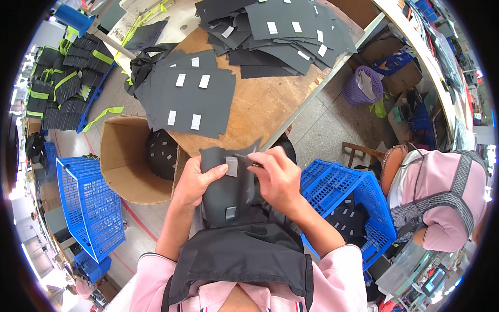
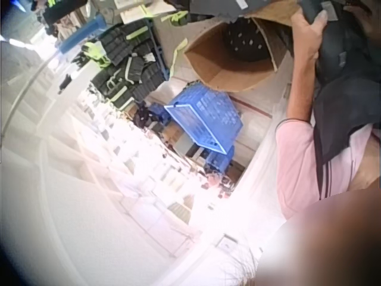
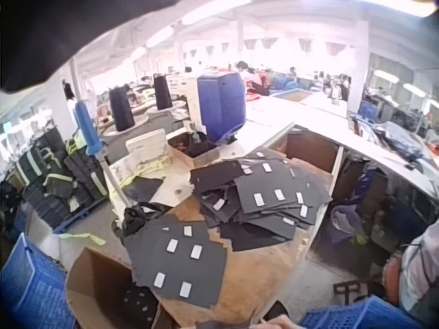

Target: The person is inspecting and cleaning small black rectangular parts with white labels in a factory setting.

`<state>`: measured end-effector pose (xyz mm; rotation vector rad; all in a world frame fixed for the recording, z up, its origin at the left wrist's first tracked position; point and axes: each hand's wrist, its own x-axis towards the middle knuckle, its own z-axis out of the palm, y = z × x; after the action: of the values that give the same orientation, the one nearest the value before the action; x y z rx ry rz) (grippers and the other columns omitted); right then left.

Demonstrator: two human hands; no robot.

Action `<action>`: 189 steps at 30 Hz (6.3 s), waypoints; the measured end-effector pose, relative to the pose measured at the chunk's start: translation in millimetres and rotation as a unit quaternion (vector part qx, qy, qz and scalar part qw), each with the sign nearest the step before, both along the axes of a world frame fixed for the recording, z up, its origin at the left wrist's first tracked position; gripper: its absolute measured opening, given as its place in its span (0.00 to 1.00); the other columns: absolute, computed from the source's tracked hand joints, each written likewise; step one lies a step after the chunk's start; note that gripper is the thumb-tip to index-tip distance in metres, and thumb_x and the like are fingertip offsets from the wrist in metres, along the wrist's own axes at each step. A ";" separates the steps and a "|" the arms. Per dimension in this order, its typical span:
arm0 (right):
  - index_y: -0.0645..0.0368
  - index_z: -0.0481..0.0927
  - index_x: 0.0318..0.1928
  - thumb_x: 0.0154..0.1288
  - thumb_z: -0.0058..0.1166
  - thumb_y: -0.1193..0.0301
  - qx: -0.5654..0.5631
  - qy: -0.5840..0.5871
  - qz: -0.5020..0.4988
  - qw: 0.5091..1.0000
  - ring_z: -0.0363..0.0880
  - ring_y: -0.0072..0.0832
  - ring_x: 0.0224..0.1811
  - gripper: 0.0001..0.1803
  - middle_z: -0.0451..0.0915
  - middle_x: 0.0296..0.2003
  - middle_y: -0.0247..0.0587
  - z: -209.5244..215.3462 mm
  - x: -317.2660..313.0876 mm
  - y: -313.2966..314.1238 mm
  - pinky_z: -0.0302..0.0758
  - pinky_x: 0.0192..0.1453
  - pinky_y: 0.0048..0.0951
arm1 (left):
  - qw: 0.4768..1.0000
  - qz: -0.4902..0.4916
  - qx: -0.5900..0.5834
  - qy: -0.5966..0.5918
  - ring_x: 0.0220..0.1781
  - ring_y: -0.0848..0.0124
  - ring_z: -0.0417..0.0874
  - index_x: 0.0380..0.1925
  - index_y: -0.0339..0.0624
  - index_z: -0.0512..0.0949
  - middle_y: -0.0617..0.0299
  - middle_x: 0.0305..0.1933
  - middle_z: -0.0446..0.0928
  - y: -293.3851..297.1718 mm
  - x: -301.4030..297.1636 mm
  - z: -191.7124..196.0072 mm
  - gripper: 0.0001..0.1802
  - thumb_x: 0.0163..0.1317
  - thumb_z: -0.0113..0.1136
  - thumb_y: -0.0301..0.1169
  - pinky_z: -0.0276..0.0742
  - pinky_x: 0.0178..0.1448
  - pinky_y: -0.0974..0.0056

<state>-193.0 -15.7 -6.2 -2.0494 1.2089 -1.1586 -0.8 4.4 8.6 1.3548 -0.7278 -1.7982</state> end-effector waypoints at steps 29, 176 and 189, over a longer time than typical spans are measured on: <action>0.57 0.78 0.39 0.42 0.64 0.77 -0.006 0.053 0.038 0.998 0.72 0.35 0.24 0.19 0.73 0.29 0.39 2.4 -13.4 -2.3 0.69 0.27 0.30 | 0.996 0.075 0.013 0.042 0.37 0.73 0.80 0.38 0.33 0.76 0.58 0.37 0.79 -0.7 -12.0 1.0 0.14 0.52 0.66 0.25 0.76 0.44 0.68; 0.58 0.79 0.37 0.43 0.65 0.79 0.055 0.039 0.056 0.996 0.75 0.34 0.25 0.16 0.74 0.28 0.39 3.7 -20.7 3.7 0.72 0.27 0.29 | 0.995 0.046 0.060 0.070 0.38 0.73 0.80 0.38 0.36 0.75 0.61 0.37 0.79 -2.8 -15.3 -5.9 0.18 0.45 0.68 0.22 0.74 0.46 0.68; 0.62 0.78 0.37 0.48 0.61 0.83 0.126 -0.055 -0.062 0.989 0.72 0.29 0.26 0.13 0.70 0.28 0.39 -14.2 -22.2 17.4 0.70 0.29 0.24 | 0.982 0.128 0.081 0.115 0.40 0.72 0.79 0.41 0.33 0.75 0.60 0.38 0.79 -0.3 -9.9 -4.1 0.17 0.50 0.66 0.25 0.75 0.47 0.66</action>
<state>-215.2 1.7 -20.4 -1.7238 1.3682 -1.0966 -10.7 4.1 4.4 1.2530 -0.2743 -1.7951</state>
